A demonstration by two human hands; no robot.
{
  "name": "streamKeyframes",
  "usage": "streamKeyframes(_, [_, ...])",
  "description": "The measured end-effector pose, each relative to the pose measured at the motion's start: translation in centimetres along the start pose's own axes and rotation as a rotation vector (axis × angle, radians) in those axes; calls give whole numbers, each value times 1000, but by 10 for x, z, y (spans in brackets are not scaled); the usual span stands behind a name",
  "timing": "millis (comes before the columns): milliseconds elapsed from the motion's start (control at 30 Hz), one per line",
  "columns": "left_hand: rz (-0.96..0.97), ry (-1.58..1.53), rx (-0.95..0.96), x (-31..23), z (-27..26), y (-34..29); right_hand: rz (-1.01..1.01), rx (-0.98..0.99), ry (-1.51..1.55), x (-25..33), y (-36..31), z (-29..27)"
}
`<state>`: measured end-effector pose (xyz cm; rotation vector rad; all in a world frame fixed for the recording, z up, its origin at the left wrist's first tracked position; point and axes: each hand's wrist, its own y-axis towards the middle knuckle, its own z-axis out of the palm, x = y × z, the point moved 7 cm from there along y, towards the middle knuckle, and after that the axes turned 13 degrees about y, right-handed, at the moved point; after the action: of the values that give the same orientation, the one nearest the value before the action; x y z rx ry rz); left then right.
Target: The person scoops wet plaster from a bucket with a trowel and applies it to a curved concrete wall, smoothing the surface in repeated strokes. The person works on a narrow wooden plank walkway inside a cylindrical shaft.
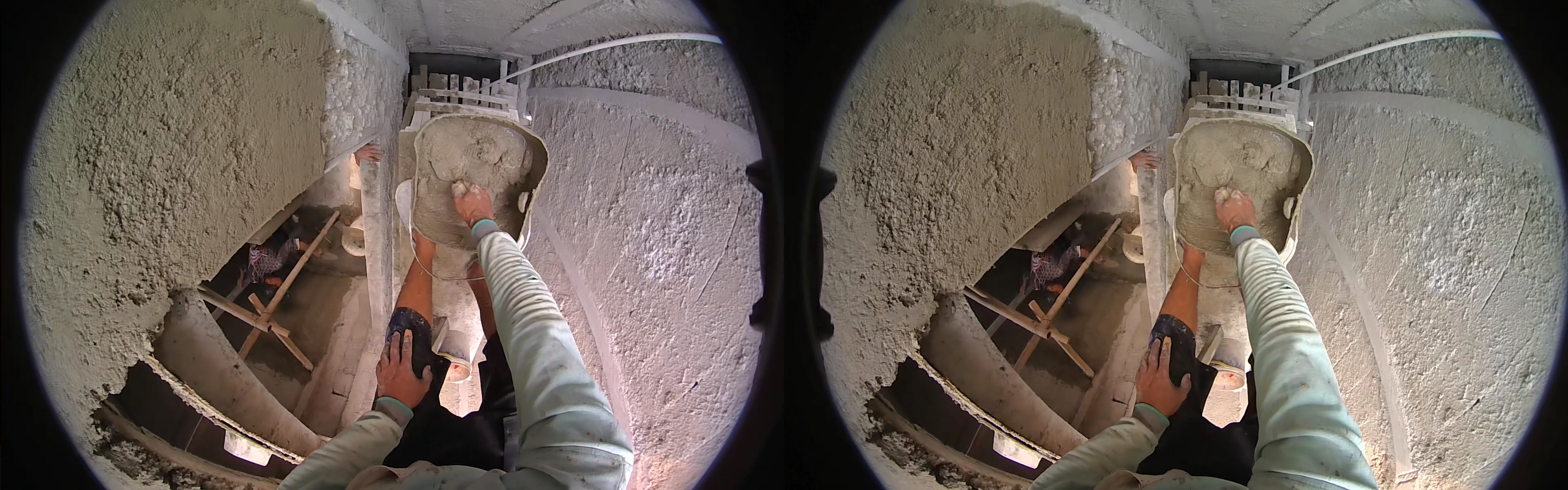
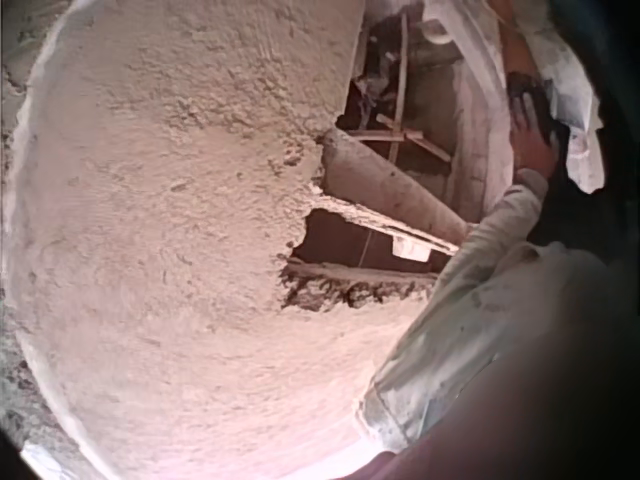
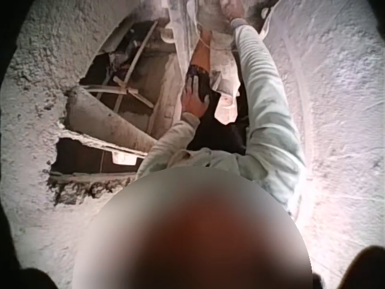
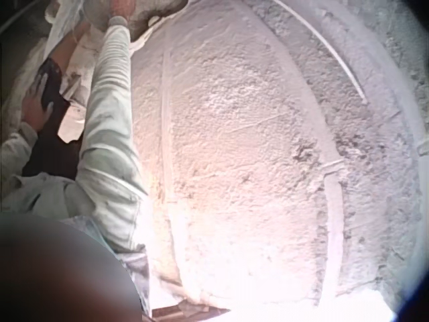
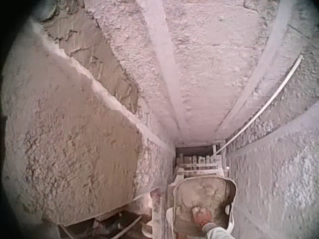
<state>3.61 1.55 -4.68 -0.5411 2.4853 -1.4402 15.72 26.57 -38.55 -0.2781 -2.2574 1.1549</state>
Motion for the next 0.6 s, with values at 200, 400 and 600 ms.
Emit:
streamKeyframes(200, [-6, 26, -15, 4, 0, -2, -59, -2, 264, -27, -37, -27])
streamKeyframes(400, [-51, -3, 18, 7, -19, 4, -341, -301, 272, 44, -171, -131])
streamKeyframes(600, [-17, -172, 21, 14, -44, -32, -193, -158, 1023, 207, -296, -251])
